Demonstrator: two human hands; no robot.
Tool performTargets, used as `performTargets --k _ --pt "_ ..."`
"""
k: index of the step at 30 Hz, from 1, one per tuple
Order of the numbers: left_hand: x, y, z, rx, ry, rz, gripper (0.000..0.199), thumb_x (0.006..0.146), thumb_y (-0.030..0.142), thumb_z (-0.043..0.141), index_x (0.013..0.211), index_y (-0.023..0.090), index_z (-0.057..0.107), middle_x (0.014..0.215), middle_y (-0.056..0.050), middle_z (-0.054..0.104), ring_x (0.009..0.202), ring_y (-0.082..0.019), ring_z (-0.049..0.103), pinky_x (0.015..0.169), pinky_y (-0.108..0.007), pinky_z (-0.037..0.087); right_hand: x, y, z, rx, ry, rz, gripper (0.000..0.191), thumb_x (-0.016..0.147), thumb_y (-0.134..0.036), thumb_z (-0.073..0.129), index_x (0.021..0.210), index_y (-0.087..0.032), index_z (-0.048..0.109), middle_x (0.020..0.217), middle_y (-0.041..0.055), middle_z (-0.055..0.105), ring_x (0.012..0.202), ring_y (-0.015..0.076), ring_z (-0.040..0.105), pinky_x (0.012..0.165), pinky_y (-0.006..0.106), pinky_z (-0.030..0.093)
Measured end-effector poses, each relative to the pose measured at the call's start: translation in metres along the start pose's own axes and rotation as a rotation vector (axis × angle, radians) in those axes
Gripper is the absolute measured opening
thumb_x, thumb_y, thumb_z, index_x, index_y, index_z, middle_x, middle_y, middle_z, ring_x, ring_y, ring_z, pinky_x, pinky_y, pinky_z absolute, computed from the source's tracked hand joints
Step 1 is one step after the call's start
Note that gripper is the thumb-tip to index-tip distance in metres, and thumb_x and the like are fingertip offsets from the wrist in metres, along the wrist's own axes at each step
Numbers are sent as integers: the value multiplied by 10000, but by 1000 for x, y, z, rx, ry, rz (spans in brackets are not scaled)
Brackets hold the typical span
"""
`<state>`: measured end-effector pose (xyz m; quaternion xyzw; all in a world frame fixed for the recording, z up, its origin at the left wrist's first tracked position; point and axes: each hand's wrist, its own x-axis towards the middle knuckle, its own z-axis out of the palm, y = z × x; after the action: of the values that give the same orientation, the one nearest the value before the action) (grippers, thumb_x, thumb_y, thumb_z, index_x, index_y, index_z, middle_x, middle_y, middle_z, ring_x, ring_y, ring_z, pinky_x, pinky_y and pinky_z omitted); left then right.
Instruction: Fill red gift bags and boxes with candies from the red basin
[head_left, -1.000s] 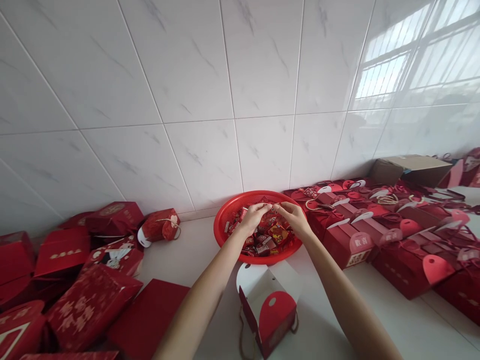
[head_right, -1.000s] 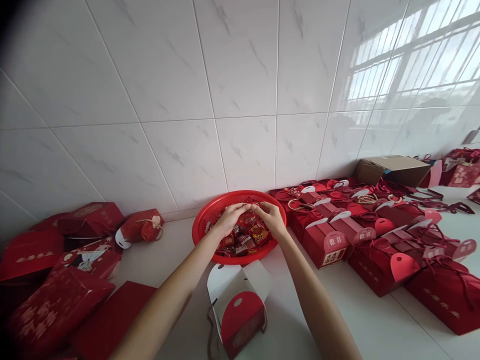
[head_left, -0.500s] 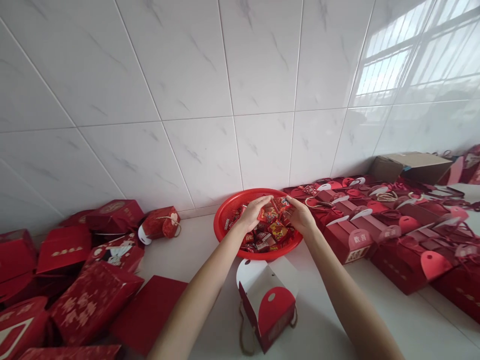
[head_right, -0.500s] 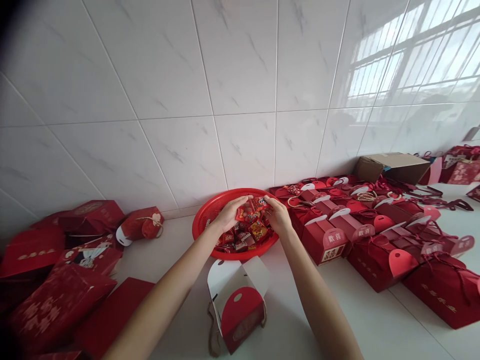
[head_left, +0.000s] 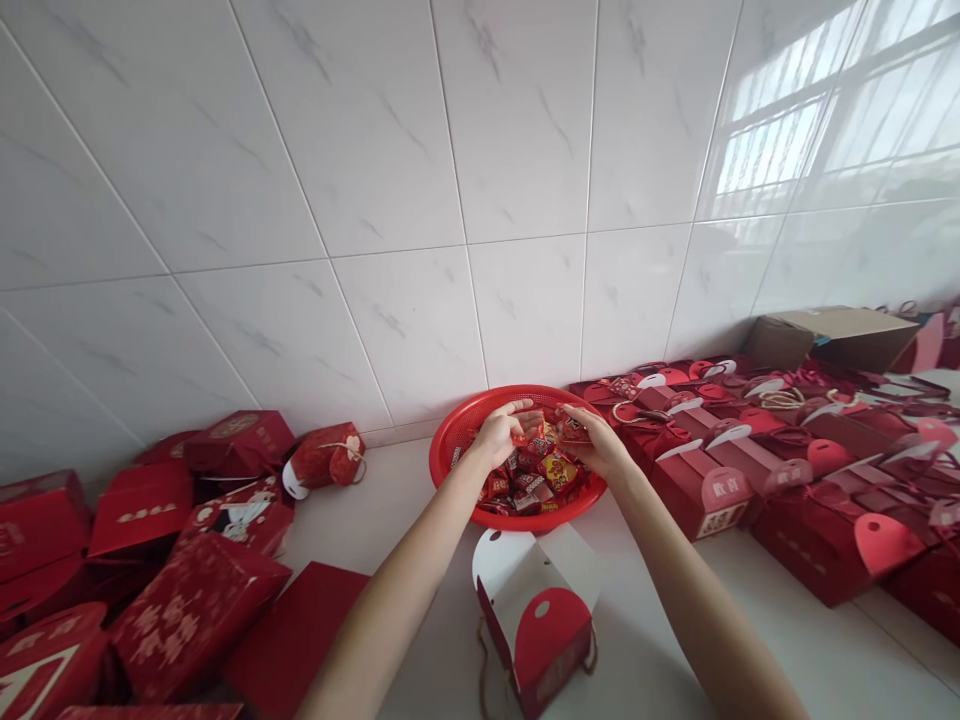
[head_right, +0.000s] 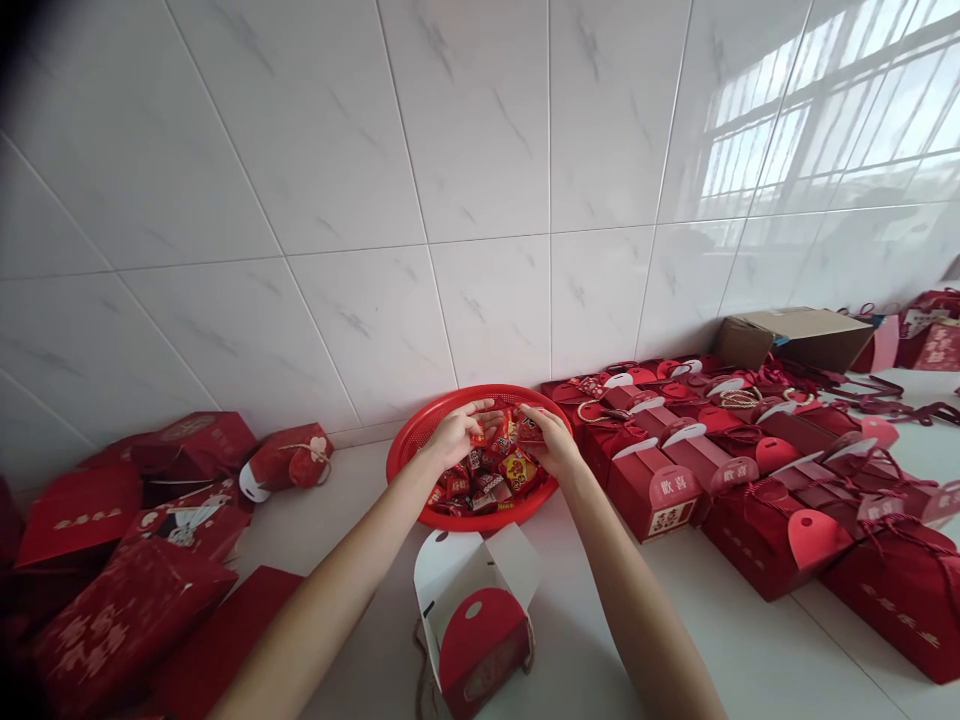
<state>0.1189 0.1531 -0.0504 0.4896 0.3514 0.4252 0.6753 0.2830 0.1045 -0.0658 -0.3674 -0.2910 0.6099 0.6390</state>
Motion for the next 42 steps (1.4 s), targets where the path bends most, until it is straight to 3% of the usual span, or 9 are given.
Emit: performTargets --k 6,8,12,18,22,27,35,38,42 --pt "-4 5 -12 1145 -6 4 182 755 114 543 843 174 691 917 -99 751 936 -270 689 782 -328 512 0 1 -1 -43 -52 6 285 594 -376 845 750 -214 668 713 20 665 637 173 616 622 301 542" --pt "-8 4 -14 1241 33 -21 39 726 185 665 760 167 669 969 -141 736 1035 -342 655 842 -368 490 0 0 -1 -73 -43 -2 289 592 -384 840 751 -217 666 734 20 675 632 172 618 616 304 544" --pt "-13 -3 -14 1329 121 -53 282 640 136 738 915 134 679 1248 -226 626 1143 -408 598 876 -412 471 -2 1 -1 -123 -45 -32 278 607 -403 826 739 -223 659 745 15 679 622 170 615 633 313 553" --pt "-12 1 -17 1200 91 -73 360 560 55 741 903 164 724 994 -102 727 981 -298 666 718 -294 494 0 3 -5 -153 -45 -57 263 657 -426 783 808 -241 674 855 50 710 754 232 671 742 379 560" --pt "-27 9 -20 622 78 -6 284 661 255 755 925 155 735 854 -58 727 731 -182 656 595 -255 464 0 1 -5 -129 -102 -55 291 632 -437 817 788 -232 681 908 81 728 955 289 678 865 422 551" --pt "-51 13 -11 78 93 68 347 553 319 859 836 165 729 765 -29 719 697 -165 650 674 -274 507 -18 -9 9 -128 -378 53 317 658 -416 848 838 -199 702 986 76 731 1017 267 666 871 423 570" --pt "-80 22 -4 87 67 68 307 721 356 780 946 149 751 873 -60 740 787 -175 670 646 -241 504 -60 -38 30 -564 -510 -198 276 766 -417 764 906 -181 732 806 20 699 750 185 663 693 288 551" --pt "-102 27 -4 138 -59 -8 359 793 392 733 1062 155 736 894 -74 743 746 -166 671 600 -231 490 -77 -60 26 -752 -555 -272 239 801 -389 729 938 -192 739 822 23 698 754 189 655 676 280 534" --pt "-126 27 -4 221 -268 -129 418 823 411 724 1177 193 688 1063 -104 737 967 -230 699 804 -306 552 -93 -80 20 -919 -647 -354 195 844 -355 693 949 -198 743 911 44 712 810 199 647 723 283 520"
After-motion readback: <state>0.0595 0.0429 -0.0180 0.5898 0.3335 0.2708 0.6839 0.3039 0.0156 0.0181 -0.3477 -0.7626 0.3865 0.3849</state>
